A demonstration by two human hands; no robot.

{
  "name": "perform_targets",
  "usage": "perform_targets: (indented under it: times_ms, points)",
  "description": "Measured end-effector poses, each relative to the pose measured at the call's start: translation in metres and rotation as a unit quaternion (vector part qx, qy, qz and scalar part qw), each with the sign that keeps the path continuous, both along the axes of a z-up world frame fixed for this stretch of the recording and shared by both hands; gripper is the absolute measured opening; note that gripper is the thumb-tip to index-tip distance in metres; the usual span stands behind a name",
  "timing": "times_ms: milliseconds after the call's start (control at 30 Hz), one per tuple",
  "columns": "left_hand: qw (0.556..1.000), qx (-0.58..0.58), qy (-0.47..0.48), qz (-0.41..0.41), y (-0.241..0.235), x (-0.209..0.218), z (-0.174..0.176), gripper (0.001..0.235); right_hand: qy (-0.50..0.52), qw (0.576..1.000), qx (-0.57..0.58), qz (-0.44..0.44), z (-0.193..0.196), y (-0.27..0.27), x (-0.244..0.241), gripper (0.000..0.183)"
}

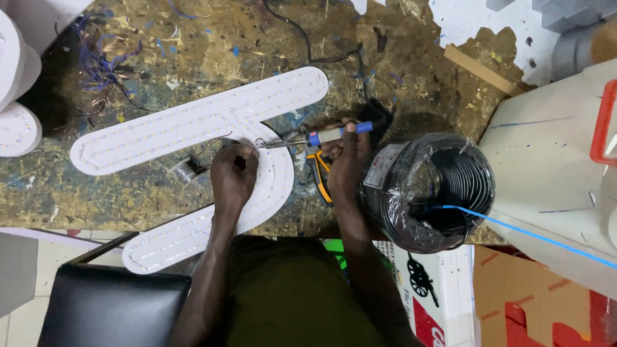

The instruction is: Soldering electrical wires to an LED strip on a letter-shaped sign component at a workbench.

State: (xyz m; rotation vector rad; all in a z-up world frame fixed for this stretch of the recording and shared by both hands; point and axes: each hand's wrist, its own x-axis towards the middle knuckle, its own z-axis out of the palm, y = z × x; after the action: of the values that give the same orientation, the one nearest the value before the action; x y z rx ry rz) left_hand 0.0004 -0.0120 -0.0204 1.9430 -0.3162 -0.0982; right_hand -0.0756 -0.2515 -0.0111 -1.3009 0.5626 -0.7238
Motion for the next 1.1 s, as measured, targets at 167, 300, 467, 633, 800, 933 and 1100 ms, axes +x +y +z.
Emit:
perform_targets:
  times_ms: [167,300,467,633,800,933,1100]
  points:
    - [1.0,0.007,-0.005,0.005,0.0,-0.001,0.007,0.001,-0.005,1.0,0.004,-0.001,-0.002,-0.002,-0.001,0.031]
    - [1.0,0.009,-0.001,0.0,0.001,-0.001,0.004,0.004,0.002,1.0,0.003,-0.017,0.002,0.0,-0.003,0.032]
    - [1.0,0.0,0.004,-0.001,0.003,-0.001,0.0,0.004,0.014,0.999,0.007,-0.037,-0.001,0.001,0.0,0.035]
    - [1.0,-0.011,-0.002,-0.012,0.007,-0.002,0.01,0.005,0.001,0.997,0.048,-0.055,0.014,0.005,0.003,0.032]
    - [0.999,-0.017,-0.023,-0.023,0.021,0.006,0.036,0.004,-0.007,0.99,0.113,-0.079,0.001,-0.006,0.001,0.037]
    - [0.989,0.056,-0.135,-0.003,0.037,0.024,0.042,0.012,-0.004,0.978,0.176,-0.115,-0.004,-0.017,0.0,0.031]
    - [0.971,0.125,-0.201,-0.043,0.04,0.05,0.037,0.027,-0.022,0.956,0.27,-0.109,0.0,-0.038,-0.003,0.033]
